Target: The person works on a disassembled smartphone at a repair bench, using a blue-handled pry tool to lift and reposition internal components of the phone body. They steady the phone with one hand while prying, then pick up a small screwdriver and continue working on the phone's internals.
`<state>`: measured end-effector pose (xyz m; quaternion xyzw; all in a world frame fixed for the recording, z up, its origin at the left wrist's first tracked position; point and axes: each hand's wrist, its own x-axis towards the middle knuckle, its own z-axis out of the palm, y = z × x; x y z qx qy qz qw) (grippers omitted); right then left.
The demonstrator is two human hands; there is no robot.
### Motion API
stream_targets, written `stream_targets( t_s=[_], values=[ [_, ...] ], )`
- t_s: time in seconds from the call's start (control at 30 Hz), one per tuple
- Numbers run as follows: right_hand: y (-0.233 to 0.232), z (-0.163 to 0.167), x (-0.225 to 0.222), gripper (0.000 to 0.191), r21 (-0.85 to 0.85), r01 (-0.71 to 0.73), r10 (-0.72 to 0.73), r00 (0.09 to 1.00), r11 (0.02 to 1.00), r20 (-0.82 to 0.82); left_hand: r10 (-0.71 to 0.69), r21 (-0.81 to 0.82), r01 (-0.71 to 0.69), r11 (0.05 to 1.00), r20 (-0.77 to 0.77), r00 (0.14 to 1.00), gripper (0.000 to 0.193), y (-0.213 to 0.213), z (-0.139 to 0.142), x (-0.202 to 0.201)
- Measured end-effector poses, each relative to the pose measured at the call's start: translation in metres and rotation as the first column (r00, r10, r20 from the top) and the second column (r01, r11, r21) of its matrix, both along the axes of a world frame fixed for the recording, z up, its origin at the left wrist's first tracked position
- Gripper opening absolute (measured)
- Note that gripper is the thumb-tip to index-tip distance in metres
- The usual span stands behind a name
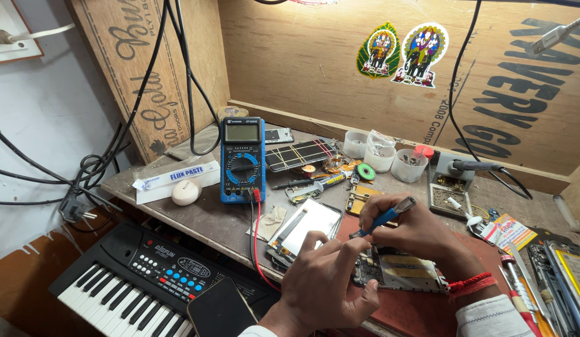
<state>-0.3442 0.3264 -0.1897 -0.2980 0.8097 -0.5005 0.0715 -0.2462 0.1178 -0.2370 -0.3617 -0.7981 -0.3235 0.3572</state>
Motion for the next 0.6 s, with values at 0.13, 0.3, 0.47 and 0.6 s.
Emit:
stream_targets(
  t_s=[0.13,0.3,0.47,0.6],
  values=[
    [-0.0005,0.0000,0.0011,0.007,-0.008,-0.043,0.043,0.998,0.999,-0.052,-0.005,-0.002,0.005,1.000,0.017,1.000,0.055,-0.0002,-0.0012,-0.0001],
    [-0.0012,0.0012,0.0021,0.007,0.017,-0.056,0.058,0.991,0.998,-0.122,-0.009,0.000,0.009,1.000,0.028,1.000,0.056,0.0012,-0.0007,0.0005],
    [-0.0002,0.0044,0.0023,0.009,0.018,-0.108,0.109,0.980,0.994,-0.166,-0.009,-0.005,0.009,1.000,0.036,0.999,0.057,0.0013,0.0011,0.0013],
    [0.0006,0.0054,0.0019,0.008,0.034,-0.125,0.129,0.976,0.992,-0.176,-0.005,-0.001,0.005,1.000,0.014,1.000,0.056,0.0018,0.0008,0.0004]
  ],
)
